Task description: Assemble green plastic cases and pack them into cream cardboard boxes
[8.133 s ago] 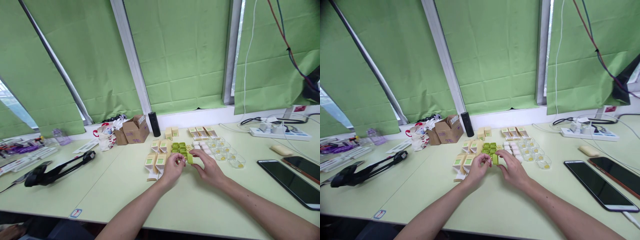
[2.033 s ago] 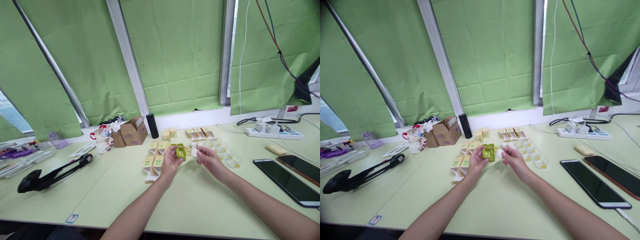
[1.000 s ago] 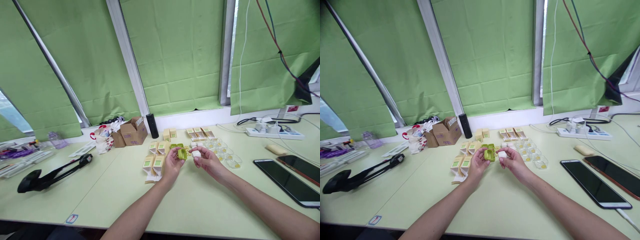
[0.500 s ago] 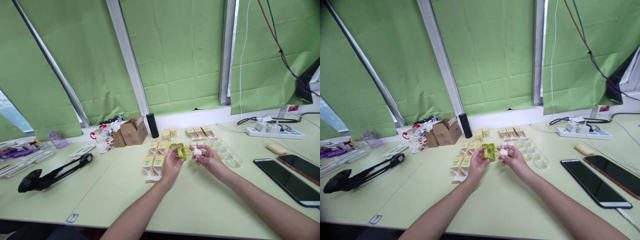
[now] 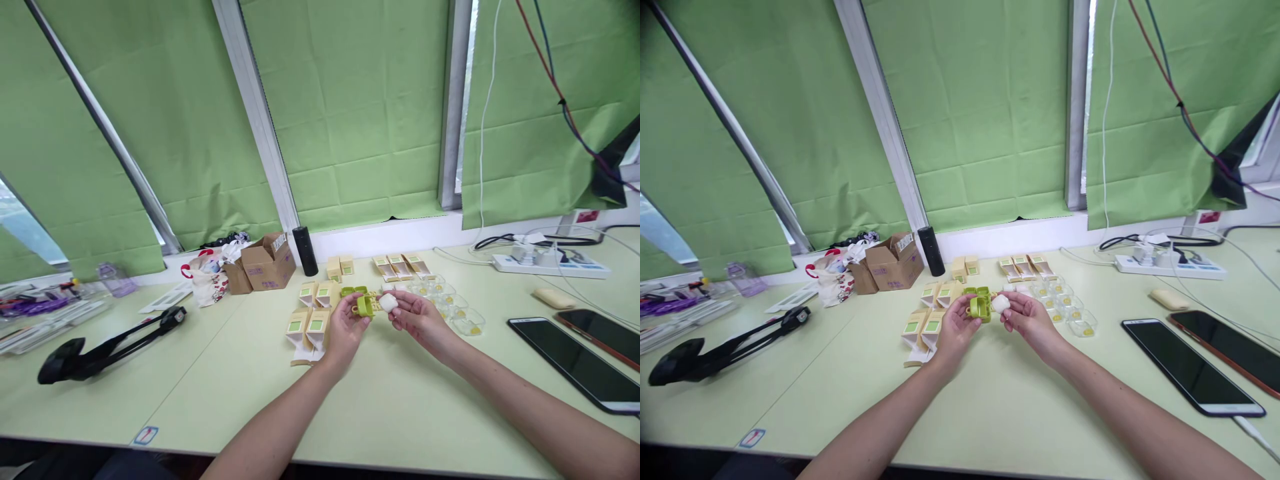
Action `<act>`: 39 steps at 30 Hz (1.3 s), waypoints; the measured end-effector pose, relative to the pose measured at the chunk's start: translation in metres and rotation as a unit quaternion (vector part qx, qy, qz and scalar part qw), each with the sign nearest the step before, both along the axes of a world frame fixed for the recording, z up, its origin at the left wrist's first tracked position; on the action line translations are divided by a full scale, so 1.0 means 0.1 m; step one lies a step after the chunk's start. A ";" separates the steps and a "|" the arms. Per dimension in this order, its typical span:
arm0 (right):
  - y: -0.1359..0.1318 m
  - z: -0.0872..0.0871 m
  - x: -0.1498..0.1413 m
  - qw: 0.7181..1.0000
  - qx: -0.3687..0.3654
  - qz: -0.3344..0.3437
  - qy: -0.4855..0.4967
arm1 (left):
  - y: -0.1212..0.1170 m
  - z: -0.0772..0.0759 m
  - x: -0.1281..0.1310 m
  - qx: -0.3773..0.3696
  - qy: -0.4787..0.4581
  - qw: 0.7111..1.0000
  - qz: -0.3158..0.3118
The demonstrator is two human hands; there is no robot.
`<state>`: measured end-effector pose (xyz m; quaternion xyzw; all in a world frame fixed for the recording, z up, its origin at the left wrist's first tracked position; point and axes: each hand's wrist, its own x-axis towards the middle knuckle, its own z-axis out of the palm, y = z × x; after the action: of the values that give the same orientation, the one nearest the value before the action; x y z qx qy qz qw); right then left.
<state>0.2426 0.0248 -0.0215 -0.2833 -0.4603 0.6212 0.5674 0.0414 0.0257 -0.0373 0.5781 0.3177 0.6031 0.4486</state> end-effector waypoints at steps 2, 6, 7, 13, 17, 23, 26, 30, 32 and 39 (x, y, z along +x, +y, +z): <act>0.00 -0.01 -0.01 1.000 0.007 -0.008 -0.005 | 0.00 0.00 0.00 -0.003 0.001 1.000 0.003; 0.00 -0.03 -0.01 1.000 0.007 -0.018 -0.023 | 0.00 0.00 0.02 -0.003 0.008 1.000 0.003; 0.01 -0.03 0.00 0.999 0.007 -0.021 -0.032 | 0.00 0.00 0.02 -0.001 0.012 1.000 0.002; 0.00 -0.04 -0.01 0.995 0.026 -0.022 -0.093 | -0.05 0.04 0.04 0.016 0.041 0.999 0.003; -0.01 0.00 -0.02 0.993 0.033 -0.009 -0.112 | -0.09 0.07 0.06 0.015 0.057 0.998 0.000; 0.01 -0.01 0.00 0.989 0.056 -0.001 -0.138 | -0.13 0.09 0.07 0.016 0.075 0.997 -0.007; 0.02 -0.03 0.00 0.989 0.059 -0.003 -0.135 | -0.13 0.09 0.07 0.016 0.080 0.997 -0.006; 0.01 -0.03 0.00 0.989 0.063 -0.007 -0.137 | -0.13 0.09 0.06 0.014 0.080 0.997 -0.008; 0.00 -0.03 -0.01 0.988 0.067 -0.010 -0.141 | -0.12 0.09 0.06 0.015 0.079 0.997 -0.008; -0.02 -0.05 -0.06 0.987 0.063 -0.021 -0.144 | -0.13 0.08 0.06 0.035 0.083 0.996 -0.001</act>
<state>0.2366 0.0224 -0.0265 -0.3428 -0.5696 0.5319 0.5246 0.0471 0.0131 -0.0298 0.6417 0.3326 0.5631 0.4006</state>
